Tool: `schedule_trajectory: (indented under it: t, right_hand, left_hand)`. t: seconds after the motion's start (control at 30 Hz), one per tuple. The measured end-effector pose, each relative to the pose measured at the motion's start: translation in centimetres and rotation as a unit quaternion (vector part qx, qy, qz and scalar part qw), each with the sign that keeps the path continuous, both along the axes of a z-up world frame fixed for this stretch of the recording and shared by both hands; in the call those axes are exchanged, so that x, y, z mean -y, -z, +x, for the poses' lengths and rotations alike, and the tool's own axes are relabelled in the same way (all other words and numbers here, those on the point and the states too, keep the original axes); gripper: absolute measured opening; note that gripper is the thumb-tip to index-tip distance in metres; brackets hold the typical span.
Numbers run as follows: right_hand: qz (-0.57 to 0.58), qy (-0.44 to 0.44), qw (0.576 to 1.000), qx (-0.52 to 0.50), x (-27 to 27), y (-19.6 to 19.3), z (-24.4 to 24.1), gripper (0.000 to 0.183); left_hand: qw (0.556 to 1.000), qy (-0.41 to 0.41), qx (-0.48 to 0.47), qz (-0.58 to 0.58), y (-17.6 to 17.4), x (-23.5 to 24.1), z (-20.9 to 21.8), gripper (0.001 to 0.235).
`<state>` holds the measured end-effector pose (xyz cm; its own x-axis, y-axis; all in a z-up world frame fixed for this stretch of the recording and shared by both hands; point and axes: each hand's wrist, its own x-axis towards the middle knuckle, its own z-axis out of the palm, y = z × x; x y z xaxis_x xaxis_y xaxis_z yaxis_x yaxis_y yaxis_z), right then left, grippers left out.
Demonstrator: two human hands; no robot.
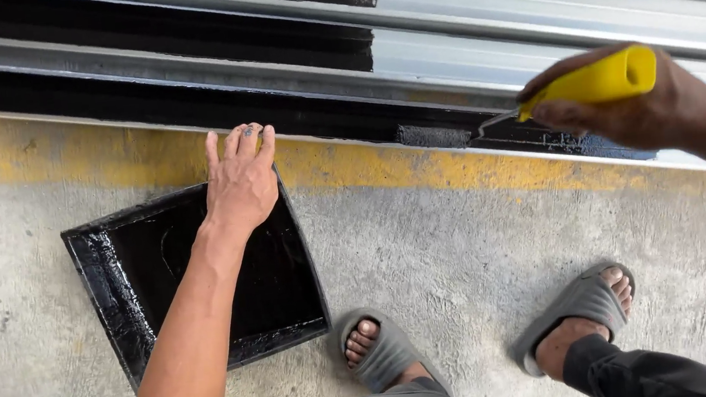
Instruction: Painting the ridges of a corrugated metal sheet using a small paint roller and a paint tray
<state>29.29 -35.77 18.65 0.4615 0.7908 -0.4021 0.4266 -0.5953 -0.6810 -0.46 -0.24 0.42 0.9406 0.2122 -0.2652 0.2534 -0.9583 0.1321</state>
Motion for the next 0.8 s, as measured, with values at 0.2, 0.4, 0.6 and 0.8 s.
schedule_trajectory:
  t: [0.2, 0.4, 0.6, 0.8]
  right_hand:
    - [0.018, 0.056, 0.995, -0.077, 0.4, 2.2, 0.2, 0.030]
    - [0.031, 0.164, 0.964, -0.205, 1.1, -3.0, 1.7, 0.034]
    - [-0.078, 0.098, 0.991, -0.039, 2.5, -4.7, 2.5, 0.030]
    - [-0.115, 0.071, 0.988, -0.078, 4.7, 0.0, 2.5, 0.040]
  left_hand:
    - [0.996, -0.008, -0.088, 0.019, -1.5, 0.0, 1.6, 0.063]
    - [0.987, -0.011, -0.155, 0.043, -2.7, 0.3, 2.9, 0.069]
    - [0.966, 0.019, -0.248, 0.074, -4.9, 0.7, 4.3, 0.070]
    - [0.926, 0.039, -0.363, 0.095, -5.8, 1.6, 6.0, 0.080]
